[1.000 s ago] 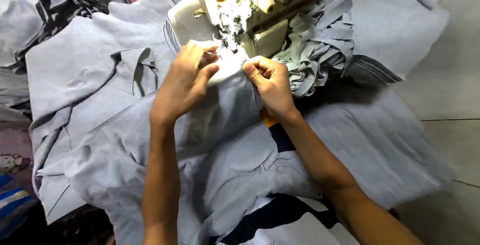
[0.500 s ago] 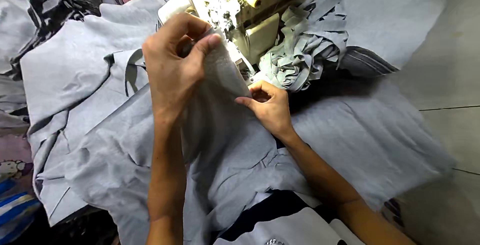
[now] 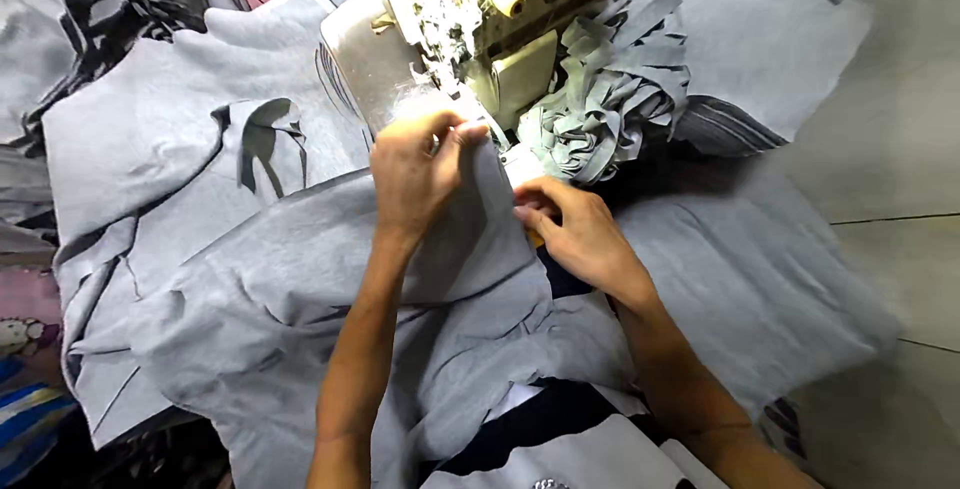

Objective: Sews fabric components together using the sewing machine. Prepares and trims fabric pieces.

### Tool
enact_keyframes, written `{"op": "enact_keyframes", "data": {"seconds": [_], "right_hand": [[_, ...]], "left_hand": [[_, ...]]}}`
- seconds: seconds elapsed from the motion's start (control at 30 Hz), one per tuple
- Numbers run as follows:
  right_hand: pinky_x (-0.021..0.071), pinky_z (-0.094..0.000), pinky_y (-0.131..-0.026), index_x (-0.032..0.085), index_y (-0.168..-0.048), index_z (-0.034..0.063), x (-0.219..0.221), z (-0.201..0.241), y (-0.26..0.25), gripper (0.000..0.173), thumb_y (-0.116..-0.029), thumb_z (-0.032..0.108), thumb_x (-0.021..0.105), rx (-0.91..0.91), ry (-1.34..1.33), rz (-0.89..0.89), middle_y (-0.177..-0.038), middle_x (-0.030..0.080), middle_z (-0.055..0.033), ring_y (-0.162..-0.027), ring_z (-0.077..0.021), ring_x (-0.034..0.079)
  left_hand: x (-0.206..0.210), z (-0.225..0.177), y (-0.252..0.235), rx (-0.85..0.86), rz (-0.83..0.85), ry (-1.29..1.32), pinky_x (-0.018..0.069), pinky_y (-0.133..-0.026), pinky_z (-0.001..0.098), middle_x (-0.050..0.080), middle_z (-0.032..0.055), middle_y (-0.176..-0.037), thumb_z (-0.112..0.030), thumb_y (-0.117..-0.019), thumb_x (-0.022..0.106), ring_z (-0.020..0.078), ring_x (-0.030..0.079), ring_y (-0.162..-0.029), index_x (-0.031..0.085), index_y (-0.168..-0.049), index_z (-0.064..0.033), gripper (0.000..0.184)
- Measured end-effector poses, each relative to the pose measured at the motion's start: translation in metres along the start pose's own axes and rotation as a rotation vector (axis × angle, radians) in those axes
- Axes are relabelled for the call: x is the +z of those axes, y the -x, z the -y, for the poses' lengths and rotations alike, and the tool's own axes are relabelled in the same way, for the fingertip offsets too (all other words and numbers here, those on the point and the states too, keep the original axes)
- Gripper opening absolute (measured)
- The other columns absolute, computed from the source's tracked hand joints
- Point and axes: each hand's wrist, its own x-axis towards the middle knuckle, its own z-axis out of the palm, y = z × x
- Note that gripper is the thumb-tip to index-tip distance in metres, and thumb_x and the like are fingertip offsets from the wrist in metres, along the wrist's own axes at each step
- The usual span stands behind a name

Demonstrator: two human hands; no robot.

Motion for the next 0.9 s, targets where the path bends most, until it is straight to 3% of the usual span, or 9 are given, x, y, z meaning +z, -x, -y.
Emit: {"op": "enact_keyframes", "data": {"seconds": [0.07, 0.1, 0.17, 0.23, 0.33, 0.4, 0.57, 0.8, 0.9], "right_hand": [[0.0592, -0.0334, -0.089, 0.063, -0.131, 0.0088, 0.000, 0.008, -0.012, 0.040, -0.0991, 0.032, 0.068, -0.177, -0.086, -0.123, -0.120, 0.068, -0.0059, -0.105, -0.0132, 0.068], [0.0581, -0.0323, -0.093, 0.060, -0.134, 0.0065, 0.000, 0.013, -0.019, 0.045, -0.0980, 0.031, 0.070, -0.241, -0.161, -0.153, -0.123, 0.066, -0.0078, -0.111, -0.0145, 0.066], [0.0599, -0.0289, -0.085, 0.064, -0.125, 0.0058, 0.001, 0.023, -0.027, 0.040, -0.0926, 0.026, 0.077, -0.285, -0.299, -0.200, -0.111, 0.070, -0.0057, -0.100, -0.0120, 0.069], [0.0618, -0.0244, -0.074, 0.069, -0.105, 0.0047, 0.005, 0.029, -0.031, 0.020, -0.0907, 0.015, 0.078, -0.304, -0.429, -0.252, -0.093, 0.072, -0.0032, -0.084, -0.0085, 0.071], [0.0614, -0.0214, -0.073, 0.070, -0.095, 0.0026, 0.004, 0.034, -0.038, 0.008, -0.0915, 0.008, 0.076, -0.318, -0.521, -0.304, -0.085, 0.072, -0.0017, -0.078, -0.0056, 0.070], [0.0612, -0.0215, -0.070, 0.071, -0.096, 0.0017, 0.003, 0.035, -0.036, 0.007, -0.0938, 0.008, 0.074, -0.311, -0.570, -0.280, -0.084, 0.072, -0.0021, -0.075, -0.0059, 0.069], [0.0566, -0.0212, -0.055, 0.073, -0.100, 0.0035, 0.005, 0.034, -0.028, 0.009, -0.0970, 0.012, 0.071, -0.278, -0.591, -0.254, -0.080, 0.070, -0.0033, -0.064, -0.0082, 0.066], [0.0553, -0.0197, -0.055, 0.074, -0.098, 0.0035, 0.006, 0.035, -0.030, 0.007, -0.0973, 0.010, 0.071, -0.273, -0.622, -0.254, -0.081, 0.071, -0.0028, -0.064, -0.0070, 0.065], [0.0541, -0.0194, -0.053, 0.073, -0.104, 0.0043, 0.004, 0.037, -0.031, 0.011, -0.1000, 0.013, 0.067, -0.249, -0.622, -0.213, -0.084, 0.071, -0.0030, -0.064, -0.0071, 0.065]], "left_hand": [[0.005, -0.002, 0.007, 0.040, 0.027, 0.053, 0.0513, -0.067, 0.0296, 0.071, 0.0034, -0.082, -0.025, -0.0999, 0.066, 0.0098, 0.064, -0.072, 0.076, -0.095, -0.0070, 0.021], [0.004, -0.007, 0.010, 0.055, 0.046, 0.087, 0.0507, -0.066, 0.0267, 0.070, 0.0031, -0.082, -0.022, -0.1005, 0.066, 0.0082, 0.063, -0.071, 0.075, -0.095, -0.0065, 0.019], [0.000, -0.019, 0.011, 0.053, 0.051, 0.153, 0.0459, -0.060, 0.0197, 0.066, 0.0019, -0.079, -0.018, -0.1008, 0.065, 0.0044, 0.057, -0.066, 0.073, -0.096, -0.0050, 0.016], [-0.005, -0.026, 0.012, 0.050, 0.021, 0.215, 0.0428, -0.054, 0.0162, 0.063, 0.0007, -0.073, -0.015, -0.1002, 0.066, 0.0018, 0.053, -0.059, 0.072, -0.096, -0.0026, 0.014], [-0.017, -0.033, 0.015, 0.001, 0.057, 0.117, 0.0413, -0.052, 0.0240, 0.057, -0.0012, -0.072, -0.027, -0.1028, 0.061, 0.0065, 0.049, -0.057, 0.068, -0.111, -0.0069, 0.023], [-0.025, -0.039, 0.024, -0.040, 0.091, 0.044, 0.0410, -0.051, 0.0260, 0.059, -0.0008, -0.077, -0.031, -0.1032, 0.060, 0.0086, 0.049, -0.058, 0.066, -0.116, -0.0101, 0.025], [-0.031, -0.047, 0.033, -0.078, 0.006, 0.002, 0.0437, -0.055, 0.0215, 0.066, -0.0019, -0.081, -0.022, -0.1000, 0.066, 0.0037, 0.055, -0.063, 0.072, -0.103, -0.0103, 0.014], [-0.028, -0.051, 0.034, -0.068, -0.094, -0.149, 0.0405, -0.051, 0.0249, 0.065, -0.0014, -0.075, -0.026, -0.1003, 0.067, 0.0063, 0.052, -0.056, 0.073, -0.096, -0.0107, 0.017], [-0.027, -0.051, 0.031, -0.052, -0.099, -0.181, 0.0415, -0.052, 0.0278, 0.065, -0.0003, -0.076, -0.027, -0.1004, 0.066, 0.0085, 0.054, -0.058, 0.073, -0.094, -0.0107, 0.018]]}}
